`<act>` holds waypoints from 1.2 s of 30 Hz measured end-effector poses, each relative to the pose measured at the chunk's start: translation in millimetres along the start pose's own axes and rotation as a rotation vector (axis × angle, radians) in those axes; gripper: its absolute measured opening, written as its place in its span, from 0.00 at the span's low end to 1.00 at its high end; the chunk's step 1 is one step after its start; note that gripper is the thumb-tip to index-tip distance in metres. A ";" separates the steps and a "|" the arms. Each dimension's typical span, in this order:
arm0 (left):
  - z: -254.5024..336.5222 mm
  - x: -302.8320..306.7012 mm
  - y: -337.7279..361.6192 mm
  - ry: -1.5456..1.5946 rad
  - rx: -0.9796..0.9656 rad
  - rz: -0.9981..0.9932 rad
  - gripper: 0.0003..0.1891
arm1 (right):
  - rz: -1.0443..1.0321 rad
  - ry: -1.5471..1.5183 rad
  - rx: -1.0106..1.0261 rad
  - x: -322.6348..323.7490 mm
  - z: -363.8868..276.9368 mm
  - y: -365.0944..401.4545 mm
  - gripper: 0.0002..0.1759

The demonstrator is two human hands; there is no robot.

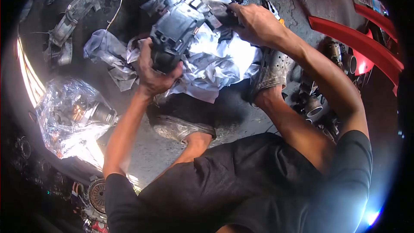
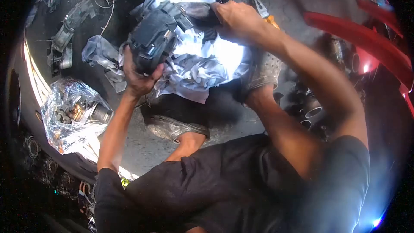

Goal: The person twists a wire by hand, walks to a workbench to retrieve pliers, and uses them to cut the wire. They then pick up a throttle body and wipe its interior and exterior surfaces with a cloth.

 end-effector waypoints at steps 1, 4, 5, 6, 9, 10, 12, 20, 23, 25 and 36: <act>4.0 -2.8 1.7 -0.120 -0.112 0.019 0.40 | -0.001 0.002 -0.001 7.2 -1.1 -0.2 0.31; -5.3 -4.8 8.8 -0.048 -0.041 -0.036 0.39 | 0.090 -0.305 -0.075 49.6 -3.8 -1.6 0.29; -8.0 0.8 13.5 -0.114 -0.100 -0.038 0.39 | 0.189 -0.437 -0.263 56.4 1.2 -1.9 0.26; -10.5 5.5 18.6 -0.181 -0.159 -0.041 0.39 | 0.342 -0.763 -0.141 51.8 14.7 -3.0 0.25; -23.4 8.1 27.3 -0.417 -0.179 -0.093 0.33 | 0.430 -0.816 0.212 64.0 25.0 -9.4 0.22; -24.4 11.9 27.3 -0.419 -0.177 -0.094 0.33 | 0.430 -0.819 0.212 65.9 23.5 -11.5 0.22; -19.4 11.3 32.1 -0.501 -0.297 -0.185 0.26 | 0.477 -1.292 0.069 68.3 23.2 -18.3 0.10; -18.8 15.5 31.3 -0.409 -0.209 -0.141 0.25 | 0.371 -1.000 0.074 59.5 -68.1 -24.4 0.23; -18.0 19.1 31.5 -0.270 -0.080 -0.113 0.33 | 0.213 -0.807 0.127 31.4 -99.8 -22.4 0.25; -1.1 21.8 27.0 -0.139 0.012 -0.074 0.37 | 0.398 -0.533 0.289 15.4 -117.7 -20.4 0.23; 43.7 22.8 13.9 -0.286 0.119 -0.124 0.40 | 0.119 -0.997 -0.170 22.8 -75.3 -35.5 0.20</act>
Point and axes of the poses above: each hand's wrist, its own y-axis away from the middle knuckle, its own x-axis out of the back of the hand, z = x × y, the point moved 6 cm from there along -y, towards the middle knuckle, and after that the axes turned 14 degrees about x, right-handed, at the moved point
